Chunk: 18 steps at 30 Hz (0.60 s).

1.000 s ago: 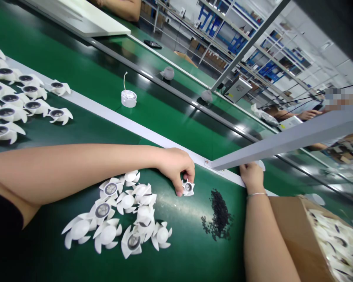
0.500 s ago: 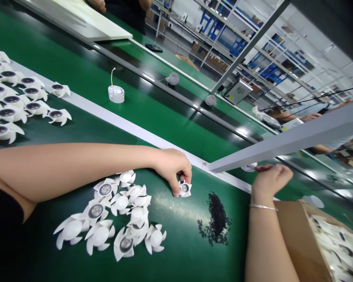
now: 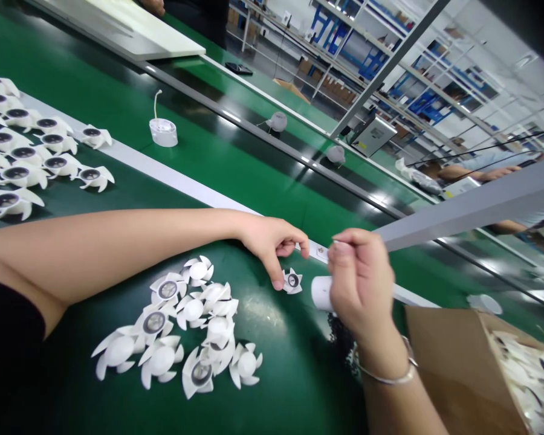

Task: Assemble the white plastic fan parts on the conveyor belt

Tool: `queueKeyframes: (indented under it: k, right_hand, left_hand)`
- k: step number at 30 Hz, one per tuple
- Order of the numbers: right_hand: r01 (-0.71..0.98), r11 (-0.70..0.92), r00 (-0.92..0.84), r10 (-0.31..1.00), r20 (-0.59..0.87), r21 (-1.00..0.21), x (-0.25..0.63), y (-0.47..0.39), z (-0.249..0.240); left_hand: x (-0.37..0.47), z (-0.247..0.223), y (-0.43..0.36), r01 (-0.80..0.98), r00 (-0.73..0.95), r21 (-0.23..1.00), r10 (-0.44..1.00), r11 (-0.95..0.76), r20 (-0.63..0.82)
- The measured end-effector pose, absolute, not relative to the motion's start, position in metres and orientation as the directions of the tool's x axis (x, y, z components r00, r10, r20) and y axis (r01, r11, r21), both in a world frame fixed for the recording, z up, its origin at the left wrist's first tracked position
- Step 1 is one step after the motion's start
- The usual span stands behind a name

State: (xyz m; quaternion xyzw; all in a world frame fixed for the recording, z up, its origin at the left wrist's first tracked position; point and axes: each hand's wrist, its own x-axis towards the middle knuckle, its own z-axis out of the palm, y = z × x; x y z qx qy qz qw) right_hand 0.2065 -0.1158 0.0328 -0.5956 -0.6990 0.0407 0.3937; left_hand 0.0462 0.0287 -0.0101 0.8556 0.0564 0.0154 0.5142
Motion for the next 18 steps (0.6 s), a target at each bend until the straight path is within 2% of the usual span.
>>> queueKeyframes:
  k: [2, 5, 10, 15, 18]
  right_hand:
    - [0.788, 0.28, -0.011, 0.897, 0.442, -0.548, 0.199, -0.107, 0.021]
    - [0.794, 0.322, -0.075, 0.894, 0.442, -0.516, 0.188, -0.097, 0.015]
    - [0.818, 0.383, -0.19, 0.884, 0.427, -0.429, 0.174, -0.09, 0.009]
    - [0.815, 0.381, -0.234, 0.906, 0.353, -0.437, 0.172, -0.087, -0.005]
    - [0.856, 0.38, -0.267, 0.905, 0.331, -0.35, 0.17, -0.087, -0.009]
  left_hand:
    - [0.043, -0.003, 0.035, 0.146, 0.989, 0.848, 0.083, -0.509, -0.12]
    - [0.04, 0.005, 0.042, 0.188, 0.977, 0.802, 0.028, -0.567, -0.21]
    - [0.039, 0.003, 0.042, 0.176, 0.981, 0.827, 0.024, -0.534, -0.193]
    - [0.039, 0.0, 0.04, 0.169, 0.985, 0.861, 0.047, -0.479, -0.167]
    - [0.038, -0.002, 0.042, 0.128, 0.989, 0.881, -0.006, -0.455, -0.146]
